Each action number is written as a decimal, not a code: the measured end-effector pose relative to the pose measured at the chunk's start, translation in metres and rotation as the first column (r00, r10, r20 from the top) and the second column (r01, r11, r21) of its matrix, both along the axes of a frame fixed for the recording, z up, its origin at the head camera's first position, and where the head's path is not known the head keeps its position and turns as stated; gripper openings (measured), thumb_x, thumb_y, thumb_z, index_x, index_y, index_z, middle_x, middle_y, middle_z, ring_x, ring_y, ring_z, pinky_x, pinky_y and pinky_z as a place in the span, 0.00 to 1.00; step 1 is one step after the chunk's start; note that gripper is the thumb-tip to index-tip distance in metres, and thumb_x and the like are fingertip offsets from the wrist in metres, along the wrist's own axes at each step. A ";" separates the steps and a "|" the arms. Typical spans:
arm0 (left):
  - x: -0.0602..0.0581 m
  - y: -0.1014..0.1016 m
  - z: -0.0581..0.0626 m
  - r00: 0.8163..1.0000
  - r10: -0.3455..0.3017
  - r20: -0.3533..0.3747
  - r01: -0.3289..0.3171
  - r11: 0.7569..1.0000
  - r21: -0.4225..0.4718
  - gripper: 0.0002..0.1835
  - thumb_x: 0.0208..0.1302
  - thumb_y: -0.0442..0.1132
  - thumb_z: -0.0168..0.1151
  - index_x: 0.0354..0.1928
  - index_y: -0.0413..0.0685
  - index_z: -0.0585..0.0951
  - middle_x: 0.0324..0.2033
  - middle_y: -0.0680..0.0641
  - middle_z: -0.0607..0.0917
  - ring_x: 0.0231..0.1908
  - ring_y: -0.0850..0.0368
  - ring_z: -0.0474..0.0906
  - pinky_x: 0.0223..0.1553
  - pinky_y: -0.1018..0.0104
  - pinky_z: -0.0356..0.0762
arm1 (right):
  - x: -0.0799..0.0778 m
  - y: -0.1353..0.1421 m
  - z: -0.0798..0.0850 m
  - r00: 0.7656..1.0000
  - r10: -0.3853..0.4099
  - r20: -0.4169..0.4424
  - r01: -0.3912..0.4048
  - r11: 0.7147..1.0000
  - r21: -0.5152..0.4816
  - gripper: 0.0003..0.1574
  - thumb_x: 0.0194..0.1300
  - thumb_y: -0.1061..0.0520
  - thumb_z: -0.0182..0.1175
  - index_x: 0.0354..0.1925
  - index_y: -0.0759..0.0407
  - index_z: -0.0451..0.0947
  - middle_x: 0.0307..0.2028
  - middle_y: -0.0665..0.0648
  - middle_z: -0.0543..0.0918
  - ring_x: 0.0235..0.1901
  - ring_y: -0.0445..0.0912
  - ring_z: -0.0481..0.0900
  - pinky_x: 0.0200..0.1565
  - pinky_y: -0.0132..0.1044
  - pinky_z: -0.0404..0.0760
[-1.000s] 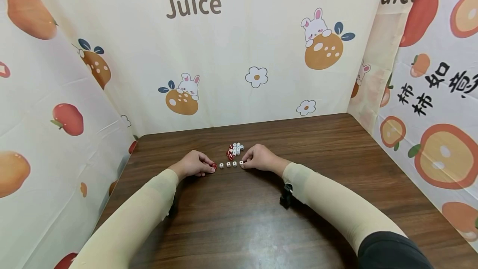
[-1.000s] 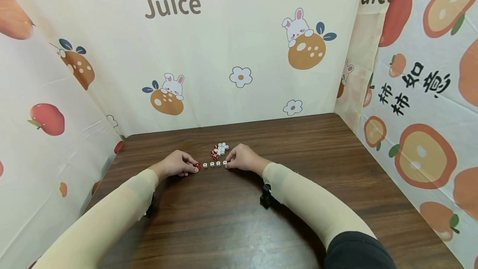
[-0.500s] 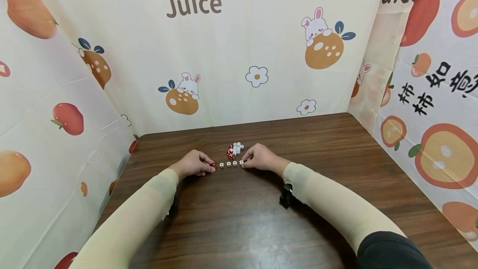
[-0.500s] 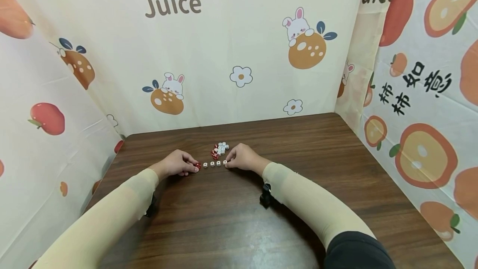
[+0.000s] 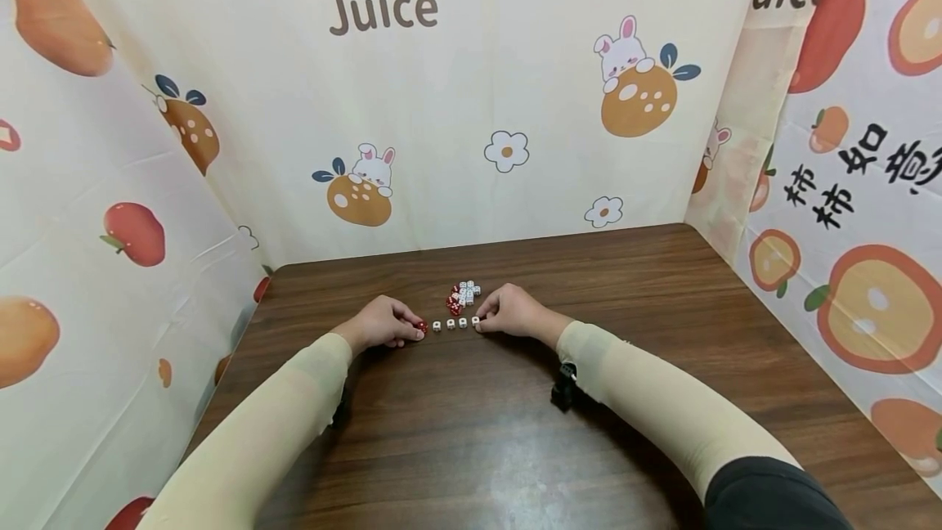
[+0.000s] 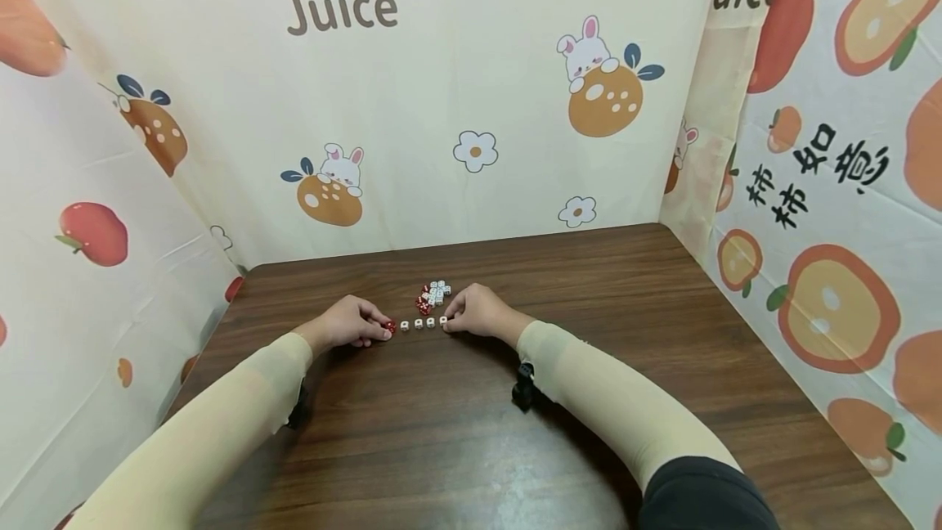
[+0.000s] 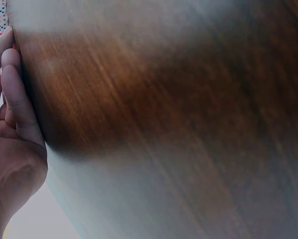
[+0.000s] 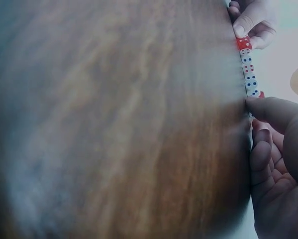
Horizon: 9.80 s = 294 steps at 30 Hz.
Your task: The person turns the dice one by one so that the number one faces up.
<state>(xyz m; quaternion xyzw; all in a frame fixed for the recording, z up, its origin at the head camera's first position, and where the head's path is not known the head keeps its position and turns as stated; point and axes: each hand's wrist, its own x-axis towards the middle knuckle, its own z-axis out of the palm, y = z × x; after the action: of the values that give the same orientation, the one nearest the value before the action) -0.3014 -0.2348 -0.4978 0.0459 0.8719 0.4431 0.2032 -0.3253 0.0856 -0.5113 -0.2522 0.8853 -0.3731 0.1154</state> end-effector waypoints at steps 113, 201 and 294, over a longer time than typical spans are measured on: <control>0.002 0.001 0.002 1.000 -0.004 -0.003 0.004 1.000 -0.002 0.12 0.68 0.39 0.84 0.49 0.42 0.95 0.41 0.50 0.94 0.25 0.63 0.80 0.31 0.68 0.85 | -0.023 -0.009 0.000 0.992 -0.128 0.001 0.128 0.991 0.027 0.10 0.73 0.58 0.75 0.50 0.59 0.96 0.29 0.50 0.91 0.26 0.39 0.78 0.35 0.31 0.78; 0.000 0.001 0.001 1.000 -0.014 -0.004 0.014 1.000 0.003 0.12 0.67 0.38 0.84 0.49 0.42 0.96 0.41 0.50 0.95 0.24 0.63 0.80 0.30 0.68 0.85 | -0.001 0.022 -0.003 1.000 0.000 -0.019 0.000 1.000 0.007 0.07 0.70 0.55 0.79 0.44 0.56 0.98 0.23 0.42 0.84 0.24 0.34 0.75 0.35 0.29 0.75; -0.003 0.005 0.003 1.000 -0.012 0.006 0.012 1.000 0.003 0.12 0.67 0.38 0.84 0.50 0.42 0.96 0.33 0.54 0.93 0.25 0.62 0.80 0.31 0.67 0.85 | -0.037 0.001 0.008 0.974 -0.224 -0.026 0.225 0.969 0.099 0.09 0.78 0.52 0.74 0.49 0.54 0.94 0.38 0.52 0.91 0.38 0.45 0.85 0.47 0.42 0.85</control>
<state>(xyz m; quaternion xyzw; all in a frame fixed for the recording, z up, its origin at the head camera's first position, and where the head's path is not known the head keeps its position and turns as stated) -0.3039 -0.2296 -0.4943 0.0502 0.8703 0.4433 0.2085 -0.3620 0.0869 -0.5037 -0.1470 0.9268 -0.3366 0.0787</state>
